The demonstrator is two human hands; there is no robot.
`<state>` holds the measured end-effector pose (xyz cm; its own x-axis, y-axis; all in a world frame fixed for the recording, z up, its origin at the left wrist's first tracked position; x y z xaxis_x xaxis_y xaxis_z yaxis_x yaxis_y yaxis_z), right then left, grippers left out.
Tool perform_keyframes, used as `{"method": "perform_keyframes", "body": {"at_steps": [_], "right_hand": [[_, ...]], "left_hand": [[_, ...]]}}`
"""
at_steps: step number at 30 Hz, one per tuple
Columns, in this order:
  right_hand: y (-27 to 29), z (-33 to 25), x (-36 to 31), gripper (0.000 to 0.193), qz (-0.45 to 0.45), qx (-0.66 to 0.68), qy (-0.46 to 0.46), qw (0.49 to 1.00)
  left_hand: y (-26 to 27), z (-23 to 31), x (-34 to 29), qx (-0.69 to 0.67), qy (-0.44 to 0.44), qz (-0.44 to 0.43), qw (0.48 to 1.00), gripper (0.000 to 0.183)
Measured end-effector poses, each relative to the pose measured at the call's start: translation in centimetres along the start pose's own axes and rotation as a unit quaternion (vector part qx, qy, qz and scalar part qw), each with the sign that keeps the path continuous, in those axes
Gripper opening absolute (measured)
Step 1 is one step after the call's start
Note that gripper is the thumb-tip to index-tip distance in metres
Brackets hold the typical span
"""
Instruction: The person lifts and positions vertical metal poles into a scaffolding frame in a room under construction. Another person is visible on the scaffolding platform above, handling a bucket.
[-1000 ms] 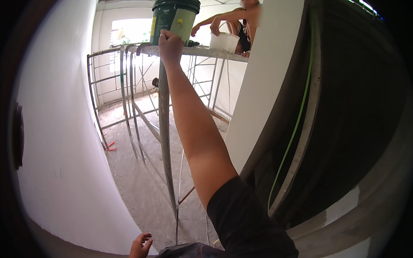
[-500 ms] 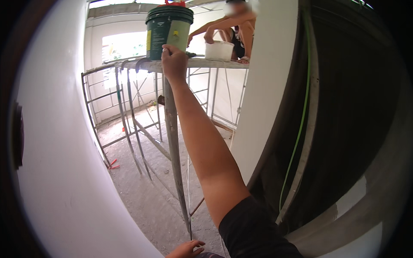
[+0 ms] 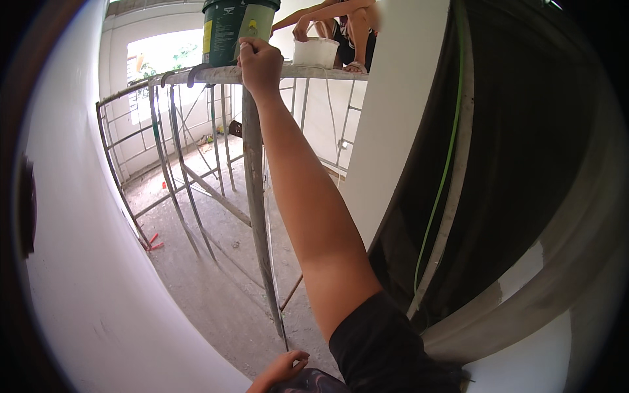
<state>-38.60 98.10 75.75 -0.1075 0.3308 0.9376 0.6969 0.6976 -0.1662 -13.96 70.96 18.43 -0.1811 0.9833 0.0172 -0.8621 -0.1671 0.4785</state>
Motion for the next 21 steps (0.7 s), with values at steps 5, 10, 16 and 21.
{"method": "perform_keyframes", "body": {"at_steps": [5, 10, 16, 21], "right_hand": [[0.2, -0.6, 0.1, 0.025, -0.019, -0.014, -0.037, 0.999], [-0.1, -0.6, 0.2, 0.02, -0.005, 0.0, -0.031, 0.999], [0.0, -0.1, 0.4, 0.021, 0.007, -0.01, -0.007, 1.0], [0.1, -0.3, 0.1, 0.02, 0.008, -0.019, 0.02, 1.0]], "left_hand": [[1.3, 0.5, 0.2, -0.048, 0.054, -0.003, 0.997, 0.032], [2.0, -0.2, 0.6, -0.003, 0.116, -0.007, 0.993, 0.035], [-4.4, -8.5, -1.4, 0.107, 0.161, -0.215, 0.957, 0.05], [-5.8, -8.6, -2.6, 0.163, 0.192, -0.296, 0.922, 0.053]]}}
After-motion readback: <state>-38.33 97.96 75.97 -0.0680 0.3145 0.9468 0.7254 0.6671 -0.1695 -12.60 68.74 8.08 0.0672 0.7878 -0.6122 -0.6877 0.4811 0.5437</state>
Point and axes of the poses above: each hand's wrist, its own x-axis towards the middle knuckle, its own y-axis out of the back of the hand, z = x × y, the point moved 2 cm from there along x, towards the middle knuckle, and after that the axes turned 2 degrees about z, right-handed, at the moved point
